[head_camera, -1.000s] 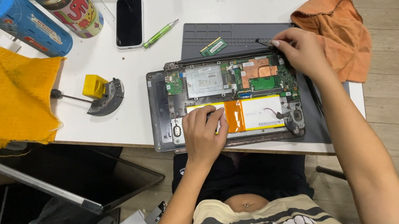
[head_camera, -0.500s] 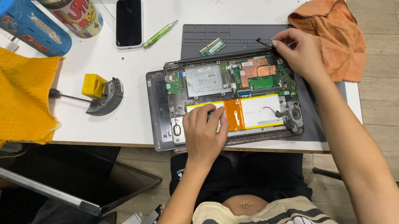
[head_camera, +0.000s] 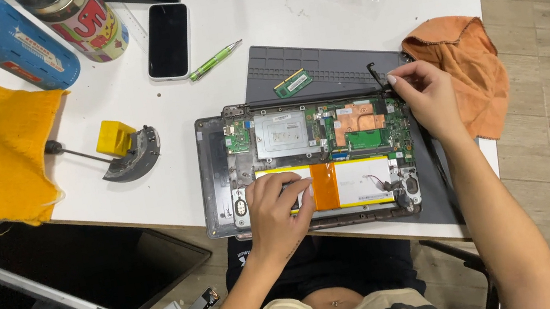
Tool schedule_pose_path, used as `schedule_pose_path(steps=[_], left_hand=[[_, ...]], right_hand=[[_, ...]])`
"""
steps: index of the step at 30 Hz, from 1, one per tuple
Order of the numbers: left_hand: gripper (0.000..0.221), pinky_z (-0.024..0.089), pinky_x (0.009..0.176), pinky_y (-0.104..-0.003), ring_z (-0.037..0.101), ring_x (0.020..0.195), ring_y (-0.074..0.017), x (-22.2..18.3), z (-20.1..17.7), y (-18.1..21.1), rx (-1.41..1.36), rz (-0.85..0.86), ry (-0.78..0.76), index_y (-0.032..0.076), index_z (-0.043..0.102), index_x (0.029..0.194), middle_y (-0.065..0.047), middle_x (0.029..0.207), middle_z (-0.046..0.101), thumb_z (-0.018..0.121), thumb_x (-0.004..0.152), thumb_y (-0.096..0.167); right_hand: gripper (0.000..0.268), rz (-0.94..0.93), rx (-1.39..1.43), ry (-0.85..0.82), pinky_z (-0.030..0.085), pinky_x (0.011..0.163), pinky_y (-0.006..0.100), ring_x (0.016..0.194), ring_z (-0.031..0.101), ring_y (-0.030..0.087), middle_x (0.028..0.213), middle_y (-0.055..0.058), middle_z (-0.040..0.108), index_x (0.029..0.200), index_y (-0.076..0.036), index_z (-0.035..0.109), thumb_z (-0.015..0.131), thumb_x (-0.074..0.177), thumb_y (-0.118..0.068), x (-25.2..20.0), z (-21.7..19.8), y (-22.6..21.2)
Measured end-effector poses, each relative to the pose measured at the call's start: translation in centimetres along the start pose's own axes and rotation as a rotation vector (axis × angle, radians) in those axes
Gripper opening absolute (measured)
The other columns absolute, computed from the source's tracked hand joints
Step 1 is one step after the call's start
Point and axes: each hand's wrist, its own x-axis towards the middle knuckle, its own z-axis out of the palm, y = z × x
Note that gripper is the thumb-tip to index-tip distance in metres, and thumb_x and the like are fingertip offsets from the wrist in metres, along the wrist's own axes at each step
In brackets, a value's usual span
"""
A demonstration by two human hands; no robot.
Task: The person is using a precision tool to carefully disconnect ribbon cables and other small connectors from a laptop motherboard as part of a disassembly process.
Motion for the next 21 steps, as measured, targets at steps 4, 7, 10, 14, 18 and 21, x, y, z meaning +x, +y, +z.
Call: schedule_pose_path(steps=[4,7,10,14,18,21], left_hand=[[0.012,0.048,0.093,-0.041,0.066,0.102,-0.0246,3.6,-2.0,0.7,-0.074,-0.061,-0.078,0.02,0.079,0.102,0.001,0.099,0.07,0.074,0.092,0.016],[0.007,0.047,0.091,-0.041,0.066,0.098,-0.0245,7.6,-2.8,0.5,-0.137,-0.118,-0.187,0.017,0.079,0.099,-0.001,0.096,0.071,0.074,0.095,0.019],[0.01,0.046,0.087,-0.041,0.066,0.096,-0.0271,11.7,-2.0,-0.5,-0.164,-0.131,-0.307,0.014,0.08,0.098,-0.005,0.094,0.072,0.074,0.096,0.021],[0.019,0.04,0.084,-0.04,0.059,0.099,-0.0218,16.8,0.5,-1.9,-0.13,-0.037,-0.538,0.018,0.081,0.104,0.002,0.1,0.071,0.065,0.102,0.03],[0.033,0.039,0.087,-0.044,0.061,0.093,-0.0226,21.4,4.6,-2.6,-0.186,-0.115,-0.721,0.019,0.083,0.094,0.003,0.09,0.073,0.061,0.102,0.041],[0.06,0.038,0.085,-0.044,0.053,0.079,-0.0227,23.9,7.2,-2.4,-0.149,-0.16,-0.85,0.016,0.076,0.069,0.002,0.066,0.058,0.045,0.104,0.053]], right_hand=[[0.011,0.034,-0.001,-0.034,0.053,0.075,0.022,0.08,0.059,0.006,0.084,0.002,0.069,0.112,-0.012,0.08,0.08,0.101,-0.011,0.4,-0.3,0.5],[0.012,0.068,-0.015,-0.08,0.053,0.075,0.022,0.08,0.06,0.006,0.084,0.001,0.069,0.112,-0.013,0.08,0.08,0.101,-0.009,0.6,-0.7,1.3],[0.013,0.089,-0.099,-0.138,0.054,0.076,0.024,0.078,0.061,0.009,0.081,0.002,0.068,0.111,-0.016,0.081,0.083,0.1,-0.01,1.0,-1.5,0.6],[0.002,0.069,-0.065,-0.266,0.038,0.067,0.019,0.076,0.05,0.004,0.097,0.0,0.071,0.108,-0.007,0.073,0.074,0.106,-0.008,1.4,-2.3,-1.3],[0.004,0.037,-0.061,-0.328,0.045,0.074,0.021,0.089,0.063,0.01,0.103,0.007,0.073,0.102,-0.002,0.071,0.072,0.105,-0.004,2.4,-2.3,-2.0],[0.005,-0.034,-0.054,-0.389,0.052,0.088,0.029,0.094,0.068,0.019,0.102,0.013,0.073,0.1,0.001,0.069,0.071,0.103,-0.002,3.5,-2.1,-2.6]])
